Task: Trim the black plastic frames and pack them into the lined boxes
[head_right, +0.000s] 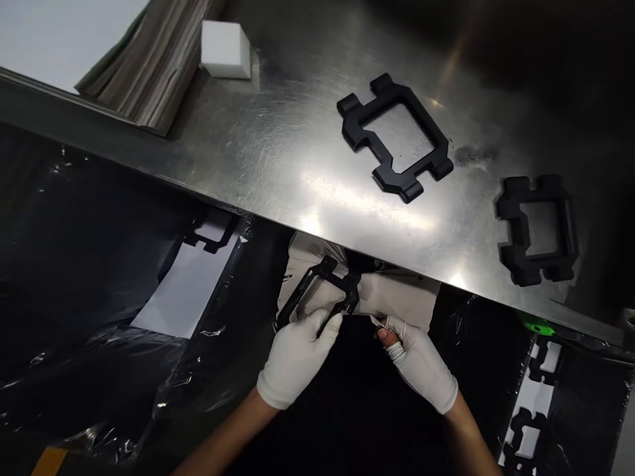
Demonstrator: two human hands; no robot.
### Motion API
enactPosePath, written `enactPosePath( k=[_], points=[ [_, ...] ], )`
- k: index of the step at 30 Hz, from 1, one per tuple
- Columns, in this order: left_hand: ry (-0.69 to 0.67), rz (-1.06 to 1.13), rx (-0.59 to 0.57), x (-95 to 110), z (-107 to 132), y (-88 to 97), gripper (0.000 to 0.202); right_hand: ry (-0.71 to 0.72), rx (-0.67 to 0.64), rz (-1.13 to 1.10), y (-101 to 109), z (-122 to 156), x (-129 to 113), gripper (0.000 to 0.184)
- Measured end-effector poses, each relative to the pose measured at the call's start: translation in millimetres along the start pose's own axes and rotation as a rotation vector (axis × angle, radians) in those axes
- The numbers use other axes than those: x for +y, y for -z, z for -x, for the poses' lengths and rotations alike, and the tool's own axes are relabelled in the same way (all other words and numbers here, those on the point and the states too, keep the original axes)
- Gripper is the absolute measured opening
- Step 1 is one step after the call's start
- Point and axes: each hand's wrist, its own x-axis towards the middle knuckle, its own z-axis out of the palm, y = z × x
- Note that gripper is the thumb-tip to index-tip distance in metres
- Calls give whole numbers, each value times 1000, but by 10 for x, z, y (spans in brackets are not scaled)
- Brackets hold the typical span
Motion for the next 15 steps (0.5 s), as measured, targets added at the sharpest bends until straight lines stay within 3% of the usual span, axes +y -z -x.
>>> enactPosePath(
  k=[3, 6, 11, 13, 15],
  points=[
    [124, 517, -173, -6, -3, 200, 61, 28, 140, -12, 169, 84, -50, 50],
    [191, 863, -352, 30, 16, 415, 70, 82, 421, 13, 517, 79, -243, 48],
    [100, 1044, -491, 190, 67, 649, 70, 90, 888, 260, 1188, -360, -839, 39],
    [73, 1084, -483, 307, 90, 716, 65, 107, 942, 384, 1315, -490, -1085, 36],
    [78, 1071, -436, 463, 108, 786, 61, 169, 953, 408, 1295, -451, -1250, 37]
  ],
)
